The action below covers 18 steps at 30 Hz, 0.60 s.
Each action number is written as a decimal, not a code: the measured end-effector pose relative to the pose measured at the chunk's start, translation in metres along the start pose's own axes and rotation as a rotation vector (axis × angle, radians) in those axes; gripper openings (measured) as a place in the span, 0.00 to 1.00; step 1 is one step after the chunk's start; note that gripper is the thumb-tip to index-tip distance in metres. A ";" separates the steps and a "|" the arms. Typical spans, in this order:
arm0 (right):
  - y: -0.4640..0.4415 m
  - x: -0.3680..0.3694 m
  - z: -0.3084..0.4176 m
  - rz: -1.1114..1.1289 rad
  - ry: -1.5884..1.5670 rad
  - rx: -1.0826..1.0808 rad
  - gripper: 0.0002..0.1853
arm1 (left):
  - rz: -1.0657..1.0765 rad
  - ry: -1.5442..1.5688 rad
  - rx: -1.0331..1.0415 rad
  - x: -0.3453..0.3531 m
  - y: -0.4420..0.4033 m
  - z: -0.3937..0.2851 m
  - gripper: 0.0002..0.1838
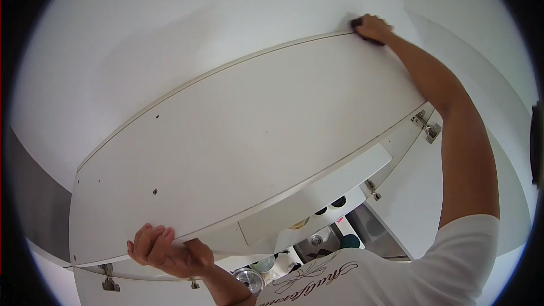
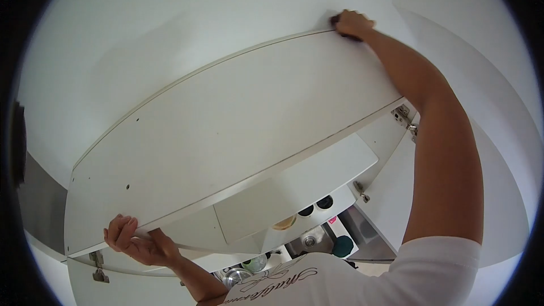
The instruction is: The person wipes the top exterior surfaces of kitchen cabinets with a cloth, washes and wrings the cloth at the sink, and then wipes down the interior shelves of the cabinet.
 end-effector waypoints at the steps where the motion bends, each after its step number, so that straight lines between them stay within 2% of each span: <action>1: 0.004 -0.012 -0.014 0.002 0.074 0.053 0.23 | 0.004 0.010 -0.010 0.000 0.000 0.000 0.19; 2: 0.013 -0.026 -0.025 0.068 0.276 0.024 0.22 | -0.002 0.020 -0.019 0.000 -0.001 -0.001 0.19; 3: 0.016 -0.036 -0.036 0.070 0.222 0.114 0.21 | -0.014 0.018 -0.019 0.002 -0.001 -0.001 0.19; 4: 0.019 -0.040 -0.042 0.060 0.222 0.106 0.21 | -0.033 0.025 -0.035 0.002 -0.001 -0.002 0.15; 5: 0.020 -0.043 -0.045 -0.008 -0.024 0.022 0.21 | -0.052 0.027 -0.054 0.002 0.000 -0.003 0.11; 6: 0.026 -0.045 -0.037 -0.067 -0.272 -0.063 0.21 | -0.055 0.015 -0.060 0.002 0.000 -0.003 0.11; 8: 0.040 -0.030 -0.013 -0.019 -0.657 -0.237 0.21 | -0.046 0.031 -0.050 0.001 0.000 -0.001 0.10; 9: 0.053 -0.013 0.005 -0.032 -0.680 -0.320 0.17 | -0.023 0.041 -0.077 0.000 -0.002 -0.003 0.10; 10: 0.054 0.004 0.019 -0.144 -0.347 -0.430 0.17 | -0.016 0.046 -0.079 0.000 -0.003 -0.002 0.10; 11: 0.079 -0.014 0.052 -0.158 -0.287 -0.313 0.18 | -0.009 0.046 -0.075 0.000 -0.003 -0.001 0.14; 12: 0.078 -0.015 0.072 0.042 -0.610 -0.303 0.17 | 0.000 0.044 -0.072 -0.001 -0.003 0.000 0.17; 14: 0.093 -0.004 0.128 -0.035 -0.710 -0.462 0.18 | 0.001 0.044 -0.074 -0.002 -0.005 -0.007 0.17; 15: 0.109 -0.011 0.168 -0.010 -0.632 -0.524 0.17 | 0.003 0.062 -0.072 -0.002 -0.004 -0.007 0.17; 16: 0.132 -0.016 0.206 -0.037 -0.711 -0.657 0.15 | 0.001 0.081 -0.072 -0.002 -0.004 -0.007 0.17; 18: 0.147 -0.018 0.287 0.097 -0.581 -0.862 0.17 | -0.005 0.085 -0.058 -0.003 -0.002 -0.003 0.16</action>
Point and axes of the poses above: each hand's wrist, its own y-axis away from the middle knuckle, its own x-axis out of the palm, z = x × y, the point moved 1 cm from there along -y, towards the middle knuckle, and after that the axes turned 8 degrees about -x, right-handed, at the moved point
